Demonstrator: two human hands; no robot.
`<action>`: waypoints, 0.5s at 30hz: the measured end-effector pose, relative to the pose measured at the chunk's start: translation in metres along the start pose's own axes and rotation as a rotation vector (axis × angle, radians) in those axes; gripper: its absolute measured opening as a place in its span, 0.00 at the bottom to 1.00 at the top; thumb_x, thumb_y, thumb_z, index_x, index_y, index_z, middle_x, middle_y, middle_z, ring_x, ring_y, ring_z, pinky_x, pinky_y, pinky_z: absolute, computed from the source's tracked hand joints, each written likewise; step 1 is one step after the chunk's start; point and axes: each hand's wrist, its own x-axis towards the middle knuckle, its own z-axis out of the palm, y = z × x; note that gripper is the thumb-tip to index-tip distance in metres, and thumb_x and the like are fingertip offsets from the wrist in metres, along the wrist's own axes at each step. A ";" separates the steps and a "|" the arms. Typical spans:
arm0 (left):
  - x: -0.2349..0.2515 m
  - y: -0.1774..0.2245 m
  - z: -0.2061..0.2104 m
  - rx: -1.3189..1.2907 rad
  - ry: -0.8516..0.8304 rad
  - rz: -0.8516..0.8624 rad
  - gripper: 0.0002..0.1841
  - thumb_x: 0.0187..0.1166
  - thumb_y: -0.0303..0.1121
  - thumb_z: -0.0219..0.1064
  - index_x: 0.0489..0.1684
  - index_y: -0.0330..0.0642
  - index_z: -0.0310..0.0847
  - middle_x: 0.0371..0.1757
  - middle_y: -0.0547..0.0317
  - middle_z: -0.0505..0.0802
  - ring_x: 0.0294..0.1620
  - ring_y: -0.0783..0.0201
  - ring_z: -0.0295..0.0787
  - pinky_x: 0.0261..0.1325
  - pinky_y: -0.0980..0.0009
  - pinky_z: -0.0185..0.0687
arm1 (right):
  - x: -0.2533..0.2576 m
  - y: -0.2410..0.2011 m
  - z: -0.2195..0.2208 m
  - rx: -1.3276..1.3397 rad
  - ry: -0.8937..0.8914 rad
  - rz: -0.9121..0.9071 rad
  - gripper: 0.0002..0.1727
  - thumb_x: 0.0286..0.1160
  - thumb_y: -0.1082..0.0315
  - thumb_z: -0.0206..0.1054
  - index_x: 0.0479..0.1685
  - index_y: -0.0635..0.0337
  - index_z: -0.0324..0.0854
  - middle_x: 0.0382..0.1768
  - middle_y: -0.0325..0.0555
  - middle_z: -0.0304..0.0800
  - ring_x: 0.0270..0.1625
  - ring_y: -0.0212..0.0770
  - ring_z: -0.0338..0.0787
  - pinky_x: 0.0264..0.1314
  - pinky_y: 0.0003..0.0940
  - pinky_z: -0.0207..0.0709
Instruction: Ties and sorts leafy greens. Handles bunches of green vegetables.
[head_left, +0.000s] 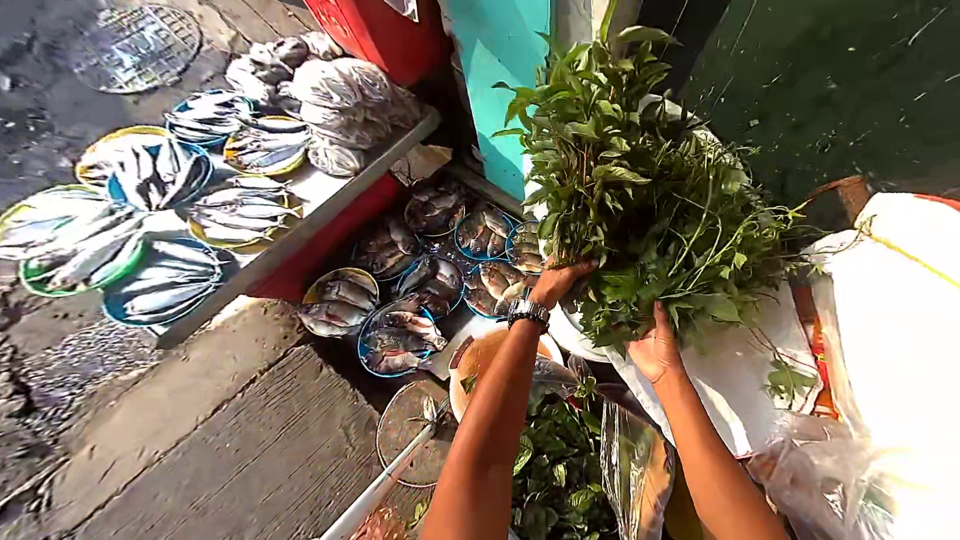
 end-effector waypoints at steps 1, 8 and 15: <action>0.004 0.000 0.007 0.049 -0.015 -0.018 0.19 0.76 0.40 0.75 0.60 0.40 0.84 0.40 0.54 0.93 0.34 0.65 0.87 0.41 0.64 0.86 | 0.002 -0.001 0.001 0.004 0.021 0.007 0.28 0.93 0.46 0.47 0.83 0.52 0.62 0.70 0.48 0.80 0.70 0.44 0.83 0.69 0.49 0.80; -0.020 0.054 0.055 0.267 -0.138 0.039 0.26 0.73 0.40 0.77 0.67 0.36 0.79 0.52 0.45 0.92 0.52 0.54 0.90 0.61 0.53 0.85 | -0.007 -0.030 -0.022 0.065 0.076 -0.108 0.37 0.86 0.31 0.42 0.80 0.47 0.63 0.65 0.49 0.83 0.64 0.48 0.86 0.60 0.58 0.84; -0.081 0.056 0.166 0.491 -0.314 0.508 0.35 0.64 0.53 0.79 0.58 0.27 0.85 0.67 0.32 0.85 0.75 0.35 0.74 0.76 0.41 0.71 | -0.064 -0.078 -0.046 0.228 0.172 -0.395 0.43 0.81 0.28 0.47 0.75 0.59 0.64 0.56 0.46 0.85 0.57 0.38 0.88 0.58 0.40 0.85</action>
